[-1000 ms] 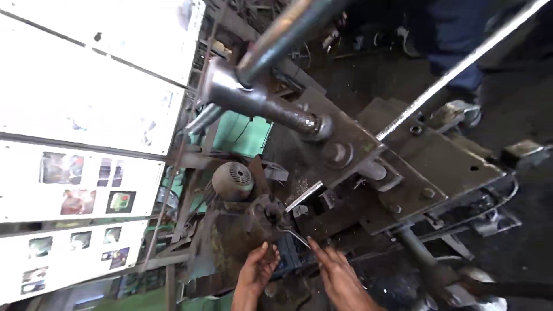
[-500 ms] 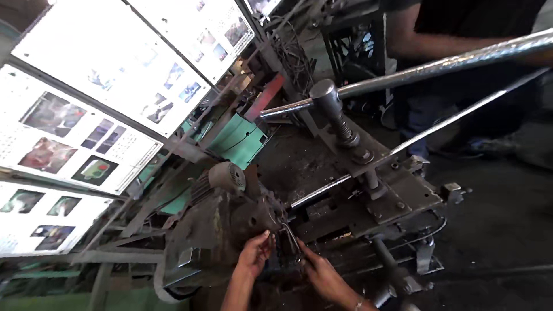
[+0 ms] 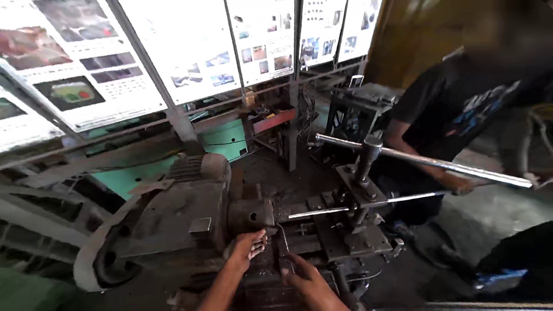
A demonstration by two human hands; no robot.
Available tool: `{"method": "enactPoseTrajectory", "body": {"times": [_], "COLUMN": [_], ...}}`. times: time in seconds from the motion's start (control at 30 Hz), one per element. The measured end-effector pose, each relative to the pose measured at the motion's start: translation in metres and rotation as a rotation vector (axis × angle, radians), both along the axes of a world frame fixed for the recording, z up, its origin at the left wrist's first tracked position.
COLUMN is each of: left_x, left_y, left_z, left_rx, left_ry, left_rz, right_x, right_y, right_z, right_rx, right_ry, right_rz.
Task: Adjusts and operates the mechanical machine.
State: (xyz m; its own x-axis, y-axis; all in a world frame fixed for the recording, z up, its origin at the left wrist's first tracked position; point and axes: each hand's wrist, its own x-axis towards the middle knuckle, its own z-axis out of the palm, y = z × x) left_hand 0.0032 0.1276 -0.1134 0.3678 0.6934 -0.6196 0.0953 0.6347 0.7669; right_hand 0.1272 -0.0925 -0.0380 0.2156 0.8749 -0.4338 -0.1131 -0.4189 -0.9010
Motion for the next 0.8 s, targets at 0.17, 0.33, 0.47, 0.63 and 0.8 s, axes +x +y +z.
{"method": "enactPoseTrajectory", "body": {"times": [0.17,0.33,0.47,0.63,0.8], "left_x": [0.0,-0.008,-0.005,0.019,0.046], "left_y": [-0.002,-0.014,-0.018,-0.033,-0.023], "left_z": [0.008,0.038,0.051,0.026,0.021], "left_rx": [0.128,1.023,1.511,1.665,1.715], "left_ry": [0.17,0.666,0.165,0.005,-0.1], "left_rz": [-0.064,-0.365,-0.815,-0.798,-0.531], "right_x": [-0.009,-0.009,-0.007,-0.005,0.007], "right_y": [0.0,0.004,0.01,0.021,0.038], "right_z": [0.023,0.032,0.041,0.062,0.092], "right_rx": [0.047,0.11,0.134,0.184,0.271], "right_ry": [0.043,0.003,0.031,0.1,0.181], "right_rz": [-0.125,-0.182,-0.229,-0.298,-0.297]}}
